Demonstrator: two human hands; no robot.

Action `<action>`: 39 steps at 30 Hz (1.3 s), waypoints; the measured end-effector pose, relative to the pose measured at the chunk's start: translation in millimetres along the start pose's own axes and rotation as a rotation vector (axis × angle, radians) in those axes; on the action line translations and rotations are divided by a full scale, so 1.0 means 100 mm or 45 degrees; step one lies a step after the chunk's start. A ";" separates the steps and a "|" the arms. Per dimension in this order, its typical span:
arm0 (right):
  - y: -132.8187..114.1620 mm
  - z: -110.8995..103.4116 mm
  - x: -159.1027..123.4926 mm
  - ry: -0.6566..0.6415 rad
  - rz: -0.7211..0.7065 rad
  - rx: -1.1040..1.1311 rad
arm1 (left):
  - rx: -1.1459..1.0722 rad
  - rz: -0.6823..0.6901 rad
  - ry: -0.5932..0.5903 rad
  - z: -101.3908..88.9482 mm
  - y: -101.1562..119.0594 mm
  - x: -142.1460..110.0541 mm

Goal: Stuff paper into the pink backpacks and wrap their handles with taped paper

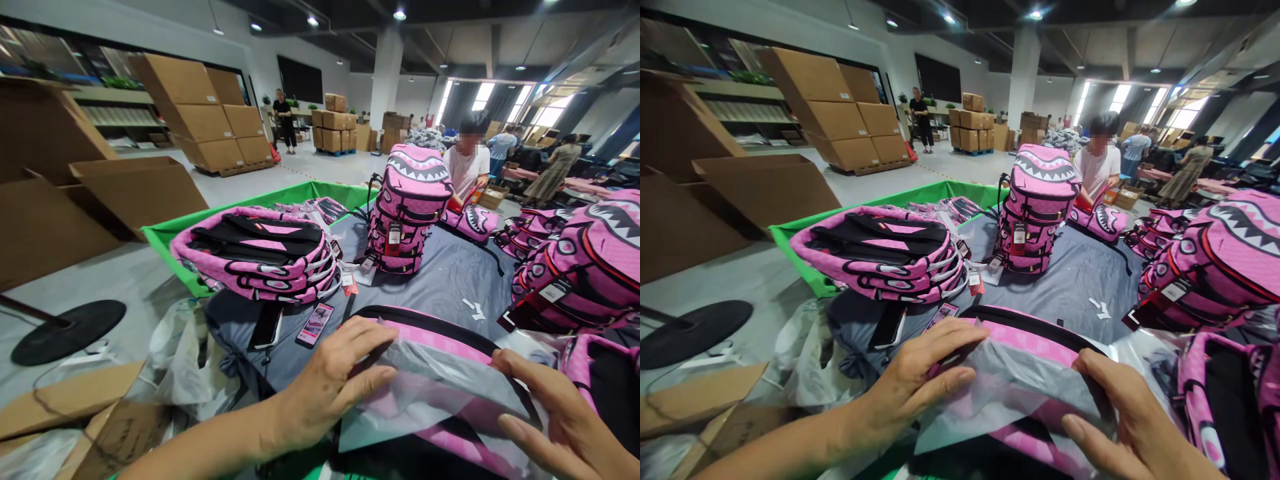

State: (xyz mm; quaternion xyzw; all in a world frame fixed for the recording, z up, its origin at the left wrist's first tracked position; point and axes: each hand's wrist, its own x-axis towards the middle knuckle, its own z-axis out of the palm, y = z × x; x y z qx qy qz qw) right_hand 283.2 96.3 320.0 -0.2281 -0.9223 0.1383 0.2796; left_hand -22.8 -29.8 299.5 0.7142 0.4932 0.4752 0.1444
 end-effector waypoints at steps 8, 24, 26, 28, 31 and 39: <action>-0.19 -0.24 0.26 -0.454 0.270 0.336 | -0.183 -0.236 -0.411 -0.13 0.05 0.26; -0.08 -0.07 0.52 -0.360 0.179 0.320 | 0.781 0.074 -0.609 -0.08 -0.02 0.92; -0.02 -0.04 0.52 -0.271 0.212 0.344 | 0.516 0.070 -0.733 -0.19 -0.03 0.97; 0.00 0.03 0.53 -0.118 0.256 0.242 | 0.328 0.034 -0.827 -0.27 -0.02 0.97; -0.01 0.09 0.53 -0.006 0.278 0.170 | 0.234 -0.029 -0.823 -0.29 -0.04 0.89; -0.03 -0.02 0.47 -0.174 0.229 0.240 | 0.944 0.121 -0.342 0.02 -0.04 0.70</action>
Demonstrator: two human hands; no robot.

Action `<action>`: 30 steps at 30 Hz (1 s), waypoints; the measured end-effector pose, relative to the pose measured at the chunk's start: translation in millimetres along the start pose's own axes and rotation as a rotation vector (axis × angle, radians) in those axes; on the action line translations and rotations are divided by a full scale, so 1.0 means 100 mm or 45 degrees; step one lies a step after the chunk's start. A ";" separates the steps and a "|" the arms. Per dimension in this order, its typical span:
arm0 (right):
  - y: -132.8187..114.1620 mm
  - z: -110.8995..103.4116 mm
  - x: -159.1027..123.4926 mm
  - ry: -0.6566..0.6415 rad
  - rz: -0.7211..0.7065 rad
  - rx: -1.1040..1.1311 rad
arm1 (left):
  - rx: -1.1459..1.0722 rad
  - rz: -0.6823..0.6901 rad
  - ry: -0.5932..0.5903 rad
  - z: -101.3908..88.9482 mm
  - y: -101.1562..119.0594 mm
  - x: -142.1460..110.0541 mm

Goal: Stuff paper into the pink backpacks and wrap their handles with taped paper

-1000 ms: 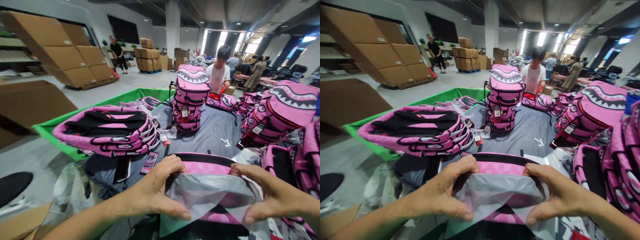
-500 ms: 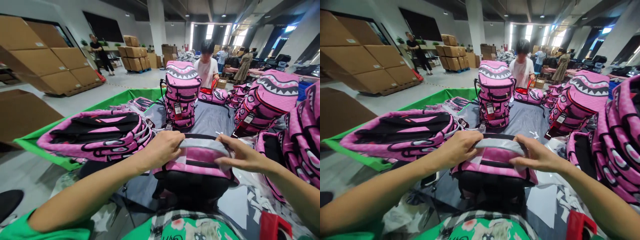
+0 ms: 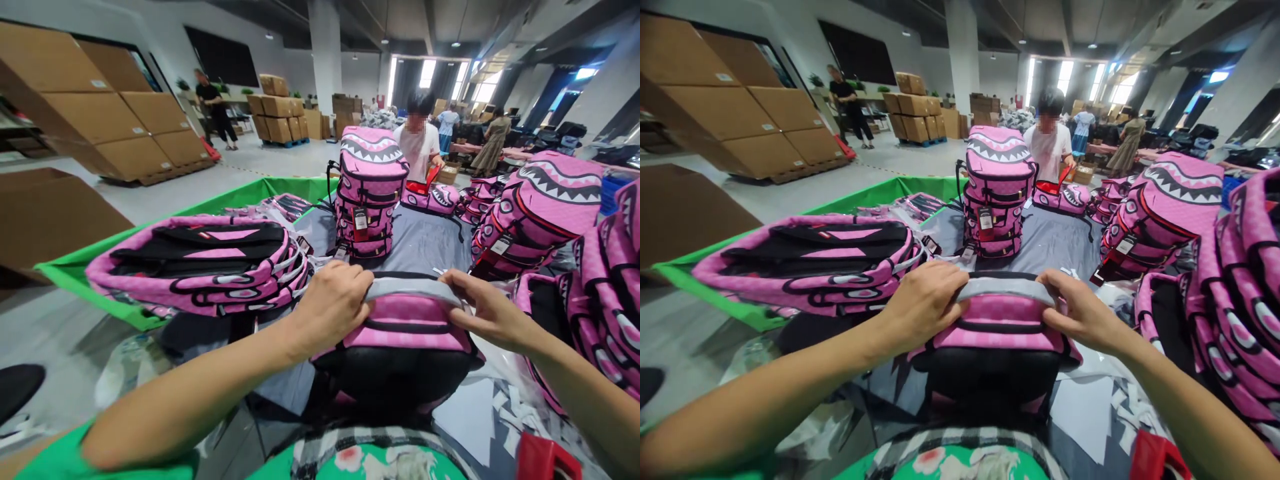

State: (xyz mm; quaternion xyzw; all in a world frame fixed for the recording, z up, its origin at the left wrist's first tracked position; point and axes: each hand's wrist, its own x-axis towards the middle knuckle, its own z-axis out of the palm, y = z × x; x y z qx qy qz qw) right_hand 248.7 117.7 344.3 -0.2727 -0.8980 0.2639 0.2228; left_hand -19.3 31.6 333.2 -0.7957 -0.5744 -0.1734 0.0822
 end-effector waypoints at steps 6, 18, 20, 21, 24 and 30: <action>-0.16 0.32 -0.01 0.426 -0.074 -0.569 | 0.187 0.164 0.250 -0.02 0.08 -0.03; -0.57 0.03 -0.30 -0.292 0.251 0.216 | 0.023 0.202 0.780 0.04 0.34 -0.49; -0.52 -0.01 -0.14 -0.528 0.245 0.332 | -0.003 0.236 0.811 0.05 0.35 -0.49; -0.50 -0.02 -0.08 -0.619 0.221 0.365 | -0.008 0.237 0.832 0.06 0.35 -0.49; -0.48 -0.01 0.01 -0.664 0.130 0.319 | -0.029 0.181 0.845 0.09 0.33 -0.51; -0.46 0.12 -0.03 -0.396 -0.080 0.352 | -0.518 0.066 0.603 0.03 0.20 -0.59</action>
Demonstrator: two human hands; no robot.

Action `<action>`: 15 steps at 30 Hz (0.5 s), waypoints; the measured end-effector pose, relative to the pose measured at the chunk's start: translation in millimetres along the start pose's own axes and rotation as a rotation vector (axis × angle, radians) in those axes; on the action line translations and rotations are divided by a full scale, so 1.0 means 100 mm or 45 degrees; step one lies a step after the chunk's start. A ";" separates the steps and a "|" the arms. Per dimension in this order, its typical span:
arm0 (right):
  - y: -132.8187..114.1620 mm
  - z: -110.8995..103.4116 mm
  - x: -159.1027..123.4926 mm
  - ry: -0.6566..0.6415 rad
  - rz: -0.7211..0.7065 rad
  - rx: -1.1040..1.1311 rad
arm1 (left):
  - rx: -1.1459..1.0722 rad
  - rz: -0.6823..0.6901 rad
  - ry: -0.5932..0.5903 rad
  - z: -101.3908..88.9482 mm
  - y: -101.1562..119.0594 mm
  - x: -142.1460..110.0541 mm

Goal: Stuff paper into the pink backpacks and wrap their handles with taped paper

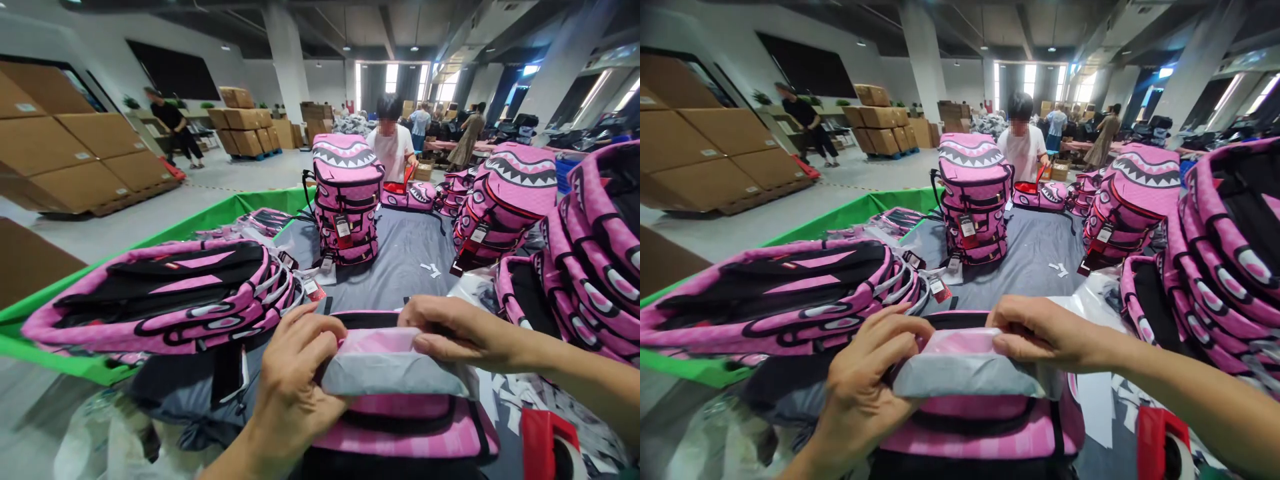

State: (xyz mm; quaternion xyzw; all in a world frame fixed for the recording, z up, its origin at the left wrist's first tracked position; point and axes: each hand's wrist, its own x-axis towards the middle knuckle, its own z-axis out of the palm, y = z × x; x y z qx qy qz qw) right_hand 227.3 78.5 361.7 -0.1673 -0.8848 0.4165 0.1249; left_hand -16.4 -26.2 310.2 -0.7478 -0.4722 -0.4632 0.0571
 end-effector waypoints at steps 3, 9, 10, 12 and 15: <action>0.07 0.06 0.03 0.048 0.029 0.202 | -0.497 -0.129 -0.313 -0.09 -0.13 0.09; 0.16 -0.04 0.11 0.013 0.055 0.006 | -1.099 -0.227 -0.826 0.04 -0.38 0.42; 0.17 -0.07 0.11 -0.019 0.081 0.000 | -1.119 -0.239 -0.874 0.08 -0.39 0.45; 0.20 -0.08 0.10 -0.029 0.106 0.092 | -1.149 -0.330 -0.904 0.13 -0.39 0.48; 0.30 -0.02 0.10 0.125 0.000 0.285 | -1.266 -0.615 -0.859 0.14 -0.35 0.48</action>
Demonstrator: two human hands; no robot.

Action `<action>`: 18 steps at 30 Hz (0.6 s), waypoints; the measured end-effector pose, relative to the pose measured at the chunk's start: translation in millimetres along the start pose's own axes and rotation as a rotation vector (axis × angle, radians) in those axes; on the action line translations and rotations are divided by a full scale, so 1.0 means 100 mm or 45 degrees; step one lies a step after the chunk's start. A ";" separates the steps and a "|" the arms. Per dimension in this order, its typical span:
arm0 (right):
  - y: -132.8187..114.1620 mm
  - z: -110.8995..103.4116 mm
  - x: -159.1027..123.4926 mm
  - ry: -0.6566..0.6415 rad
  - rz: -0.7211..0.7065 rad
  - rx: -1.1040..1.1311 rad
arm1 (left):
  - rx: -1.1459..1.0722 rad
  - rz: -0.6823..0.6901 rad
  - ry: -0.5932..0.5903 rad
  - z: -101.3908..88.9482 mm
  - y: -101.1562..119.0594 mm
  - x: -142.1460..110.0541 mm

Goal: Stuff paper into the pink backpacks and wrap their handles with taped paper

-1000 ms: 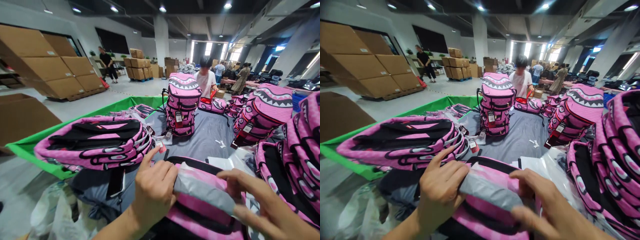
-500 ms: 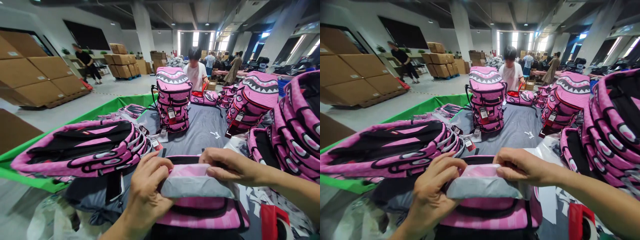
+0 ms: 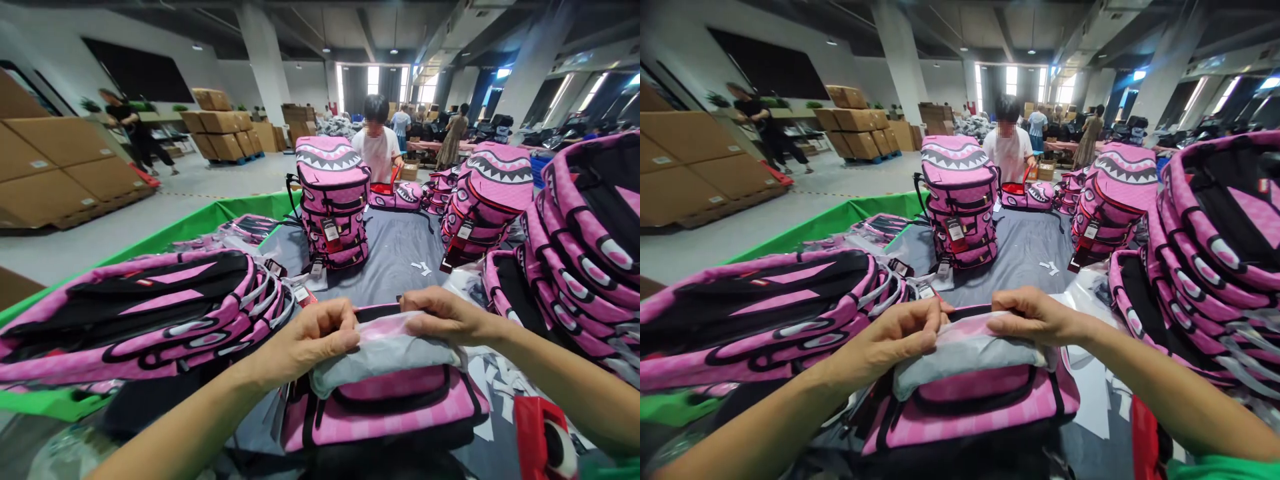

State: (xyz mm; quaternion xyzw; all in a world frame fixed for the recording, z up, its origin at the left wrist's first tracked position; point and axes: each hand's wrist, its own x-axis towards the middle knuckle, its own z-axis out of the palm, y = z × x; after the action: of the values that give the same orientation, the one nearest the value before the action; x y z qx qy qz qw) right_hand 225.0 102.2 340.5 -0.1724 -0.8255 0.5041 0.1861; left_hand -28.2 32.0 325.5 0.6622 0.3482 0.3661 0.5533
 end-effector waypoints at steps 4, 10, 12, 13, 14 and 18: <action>0.17 0.07 0.02 0.132 -0.162 0.206 | 0.002 -0.156 -0.090 -0.02 0.06 0.03; 0.19 0.04 -0.03 -0.008 -0.177 0.124 | 0.212 0.139 -0.242 -0.16 0.11 0.22; 0.17 0.02 -0.06 -0.059 -0.115 0.066 | 0.147 0.114 -0.296 -0.16 0.10 0.27; 0.16 0.02 -0.07 -0.083 -0.084 0.039 | 0.146 0.098 -0.310 -0.15 0.10 0.28; 0.15 0.01 -0.07 -0.107 -0.064 0.019 | 0.170 0.107 -0.311 -0.14 0.09 0.30; 0.11 0.01 -0.07 -0.195 0.008 0.041 | 0.297 0.348 -0.199 -0.09 0.04 0.35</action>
State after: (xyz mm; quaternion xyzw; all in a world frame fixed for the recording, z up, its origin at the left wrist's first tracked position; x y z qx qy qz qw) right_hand 231.8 102.9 329.1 -0.1330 -0.8285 0.5298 0.1234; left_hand -18.3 65.9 333.8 0.7894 0.2508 0.3425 0.4435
